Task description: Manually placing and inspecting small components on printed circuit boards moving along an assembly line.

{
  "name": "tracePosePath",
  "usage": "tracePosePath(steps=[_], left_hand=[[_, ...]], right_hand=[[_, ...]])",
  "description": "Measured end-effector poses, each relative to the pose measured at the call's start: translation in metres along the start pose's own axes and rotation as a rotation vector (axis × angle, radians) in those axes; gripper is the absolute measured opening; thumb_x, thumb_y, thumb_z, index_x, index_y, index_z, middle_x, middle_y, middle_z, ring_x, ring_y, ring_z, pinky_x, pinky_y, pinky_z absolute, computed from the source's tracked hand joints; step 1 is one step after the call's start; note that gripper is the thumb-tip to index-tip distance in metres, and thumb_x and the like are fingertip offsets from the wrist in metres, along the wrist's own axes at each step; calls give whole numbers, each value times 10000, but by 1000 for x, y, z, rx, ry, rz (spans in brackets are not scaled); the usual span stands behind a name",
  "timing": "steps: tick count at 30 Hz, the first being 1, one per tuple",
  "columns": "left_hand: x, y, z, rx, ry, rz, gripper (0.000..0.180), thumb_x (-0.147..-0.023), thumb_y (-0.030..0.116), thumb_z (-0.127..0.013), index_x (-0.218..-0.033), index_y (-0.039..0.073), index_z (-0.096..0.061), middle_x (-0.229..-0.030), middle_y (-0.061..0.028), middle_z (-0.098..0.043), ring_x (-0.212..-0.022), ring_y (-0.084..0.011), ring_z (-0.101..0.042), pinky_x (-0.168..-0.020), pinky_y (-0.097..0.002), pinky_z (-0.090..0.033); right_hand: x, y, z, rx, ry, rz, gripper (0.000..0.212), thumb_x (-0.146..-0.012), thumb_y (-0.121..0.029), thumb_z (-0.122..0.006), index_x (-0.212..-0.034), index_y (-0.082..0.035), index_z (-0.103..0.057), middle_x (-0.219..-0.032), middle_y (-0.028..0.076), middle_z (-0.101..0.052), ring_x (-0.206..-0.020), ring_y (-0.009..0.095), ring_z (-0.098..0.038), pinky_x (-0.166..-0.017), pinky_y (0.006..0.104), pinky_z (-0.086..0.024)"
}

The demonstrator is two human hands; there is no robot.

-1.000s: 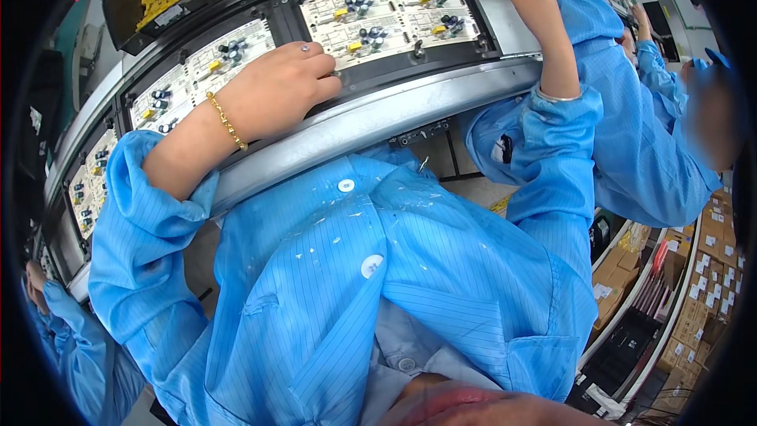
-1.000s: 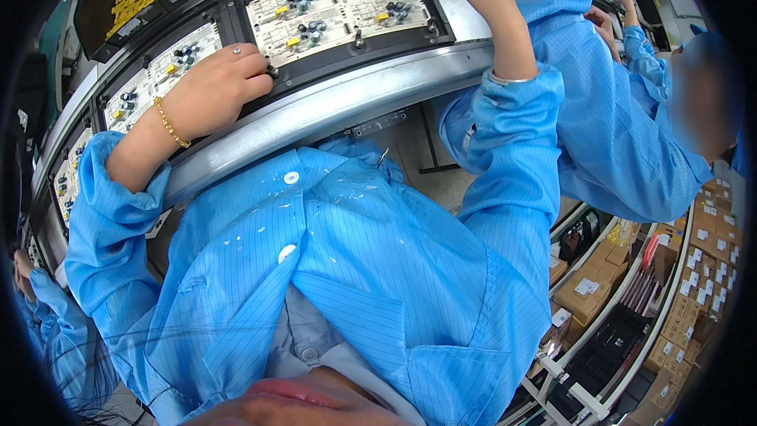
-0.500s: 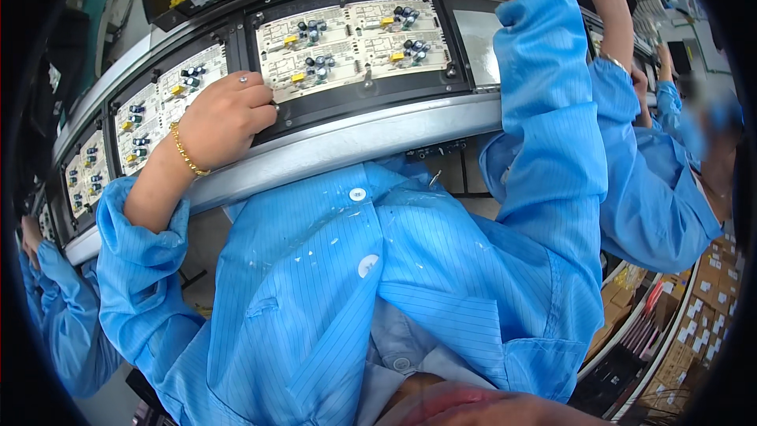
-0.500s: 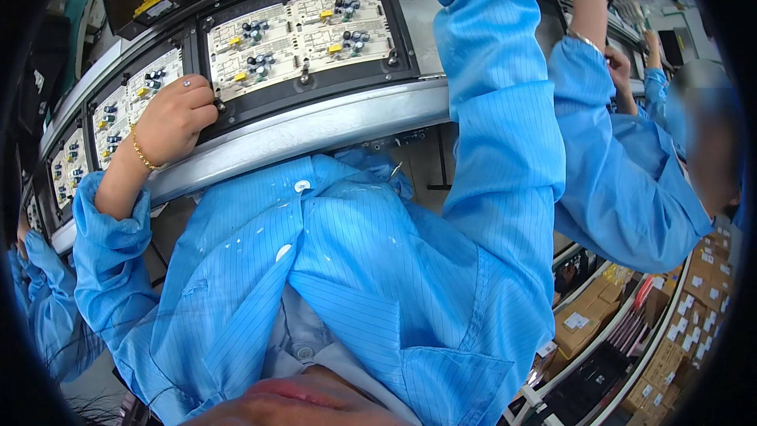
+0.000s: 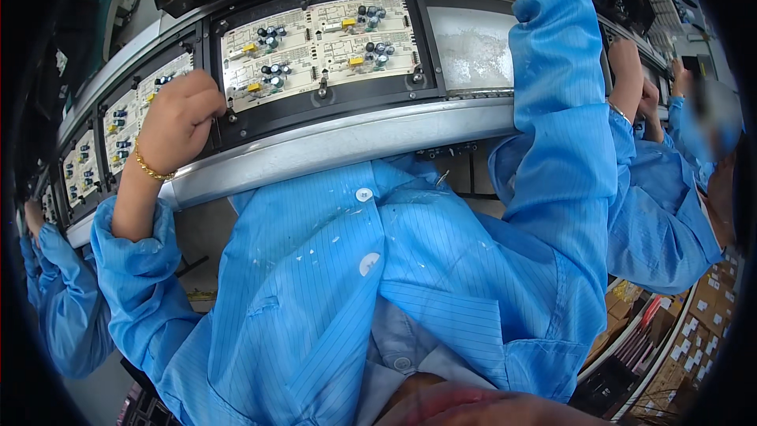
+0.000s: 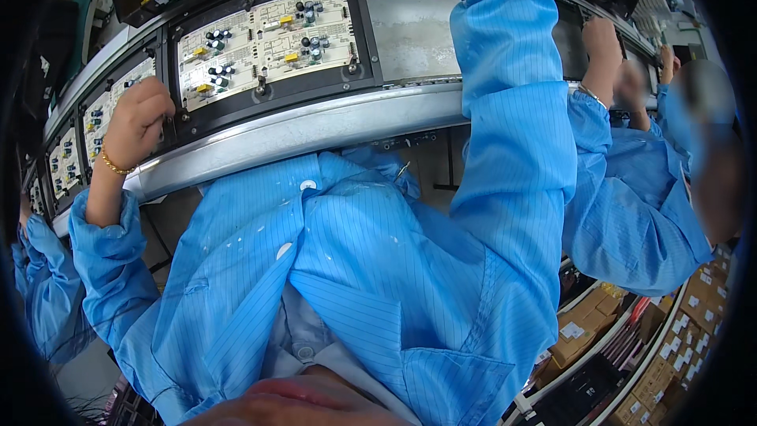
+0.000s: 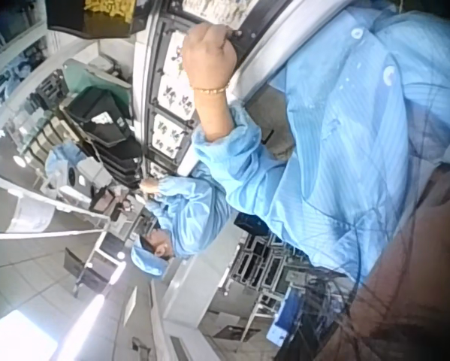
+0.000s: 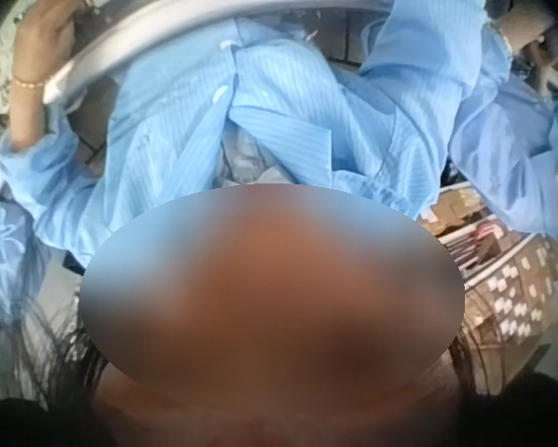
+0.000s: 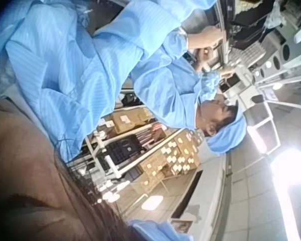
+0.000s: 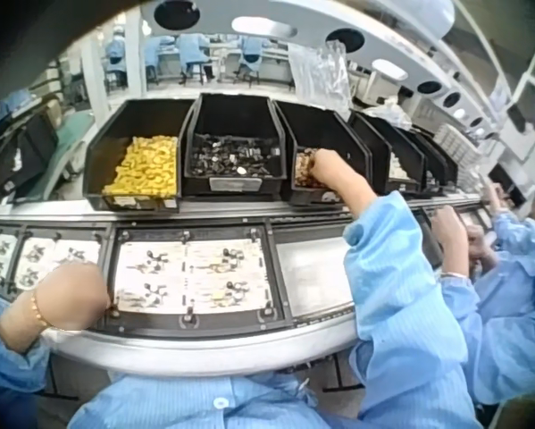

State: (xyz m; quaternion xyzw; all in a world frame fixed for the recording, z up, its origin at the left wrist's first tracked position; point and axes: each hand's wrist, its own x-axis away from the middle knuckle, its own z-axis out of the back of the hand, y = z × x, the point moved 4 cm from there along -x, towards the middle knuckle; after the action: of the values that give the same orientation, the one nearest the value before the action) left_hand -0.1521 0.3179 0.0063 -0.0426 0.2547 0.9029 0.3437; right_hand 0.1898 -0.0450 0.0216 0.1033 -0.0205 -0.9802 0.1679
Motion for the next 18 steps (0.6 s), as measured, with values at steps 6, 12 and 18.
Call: tracePosePath(steps=[6,12,18], left_hand=[[-37,20,8,143,288,29,122,-660,-71,-467,-733,-3,-537,-727,-108,-553,-692,-263,-564,-616,-321,-446],[-80,20,-15,1360,370,517,159,-899,97,-454,-986,2,-547,-816,-58,-575,-679,-131,-529,-618,-282,-458],[-104,18,-45,2288,-68,448,287,-884,346,-525,-985,87,-598,-832,-90,-649,-732,-262,-606,-699,-427,-492]], right_hand=[[17,-17,41,-193,301,214,120,-725,-87,-573,-763,-4,-651,-777,205,-623,-790,357,-602,-732,405,-475],[88,-113,103,-898,380,191,120,-730,-81,-634,-827,-9,-637,-786,144,-601,-735,286,-586,-661,328,-474],[161,-230,111,-824,205,793,100,-767,-68,-605,-860,-31,-604,-838,111,-551,-784,281,-565,-671,336,-466]])
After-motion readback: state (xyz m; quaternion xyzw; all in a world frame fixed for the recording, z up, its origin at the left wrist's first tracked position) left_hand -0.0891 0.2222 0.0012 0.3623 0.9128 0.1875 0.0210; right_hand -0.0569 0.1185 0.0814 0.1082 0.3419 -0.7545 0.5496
